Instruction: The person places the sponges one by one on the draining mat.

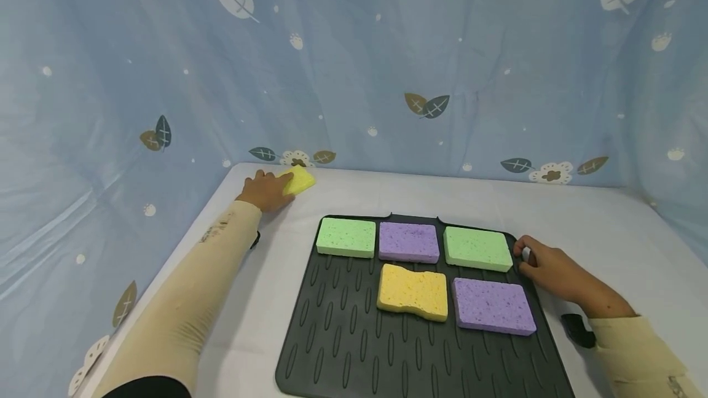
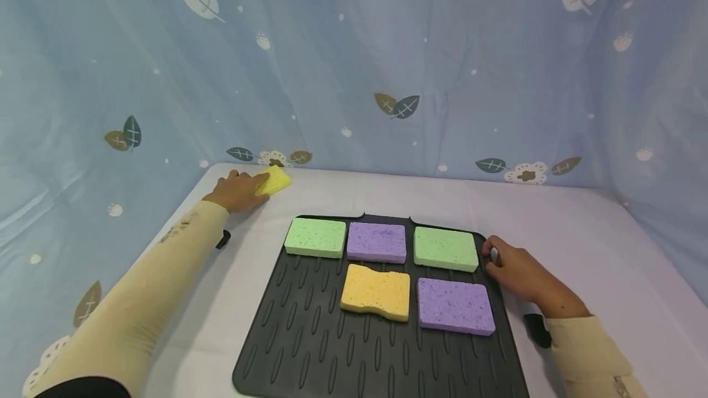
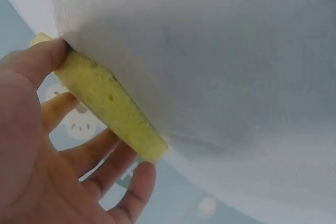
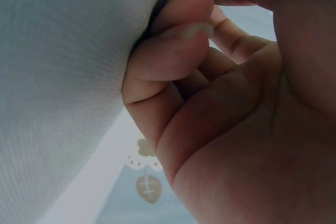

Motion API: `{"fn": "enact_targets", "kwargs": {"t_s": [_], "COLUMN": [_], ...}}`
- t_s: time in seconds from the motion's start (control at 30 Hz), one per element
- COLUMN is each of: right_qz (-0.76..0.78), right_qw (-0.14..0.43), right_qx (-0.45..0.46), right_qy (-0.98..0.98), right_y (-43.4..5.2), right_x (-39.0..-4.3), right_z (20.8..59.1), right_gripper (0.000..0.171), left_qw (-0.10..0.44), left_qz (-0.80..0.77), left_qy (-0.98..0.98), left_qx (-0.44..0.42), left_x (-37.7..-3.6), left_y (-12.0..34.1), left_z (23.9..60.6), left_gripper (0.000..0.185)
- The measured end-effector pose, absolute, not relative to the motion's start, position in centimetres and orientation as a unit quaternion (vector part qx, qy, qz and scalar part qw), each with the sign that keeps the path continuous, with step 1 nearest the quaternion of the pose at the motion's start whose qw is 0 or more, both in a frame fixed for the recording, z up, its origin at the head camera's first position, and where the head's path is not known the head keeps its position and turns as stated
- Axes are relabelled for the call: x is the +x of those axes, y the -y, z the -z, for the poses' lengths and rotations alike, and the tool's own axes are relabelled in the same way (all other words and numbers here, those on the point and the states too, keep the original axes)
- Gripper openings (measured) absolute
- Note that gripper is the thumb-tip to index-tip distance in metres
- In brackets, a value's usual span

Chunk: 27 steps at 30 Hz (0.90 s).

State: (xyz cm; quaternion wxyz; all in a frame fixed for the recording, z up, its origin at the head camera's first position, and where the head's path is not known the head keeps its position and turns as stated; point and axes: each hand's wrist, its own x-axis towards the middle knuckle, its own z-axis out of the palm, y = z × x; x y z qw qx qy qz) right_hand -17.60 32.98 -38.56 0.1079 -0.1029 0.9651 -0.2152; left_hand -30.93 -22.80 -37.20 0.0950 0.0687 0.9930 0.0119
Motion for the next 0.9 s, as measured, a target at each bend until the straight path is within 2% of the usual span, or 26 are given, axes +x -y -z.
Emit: {"fn": "enact_targets", "kwargs": {"t_s": [0.3,0.67,0.9], "right_qz": [0.209,0.21,0.21], "right_qw": [0.108,0.105,0.111], "right_qx": [-0.098,-0.101,-0.099], "right_qy": [-0.967,-0.967,-0.966], "right_y": [-32.9,-32.7,-32.6], "right_x": [-17.5,-17.6,-17.7], "right_z": [38.7,38.4,38.4], "right_gripper": [0.025,0.025,0.025], "left_qw": [0.099,0.078,0.073], "left_qz": [-0.055,-0.11,-0.118], "left_qy": [-0.992,-0.99,-0.99], "left_qx": [0.052,0.027,0.037], "left_x": [-30.7,-29.8,-29.2], "left_y": [23.3,23.2,23.9], "left_z": [37.5,37.6,37.7], "left_gripper": [0.072,0.077,0.079]}}
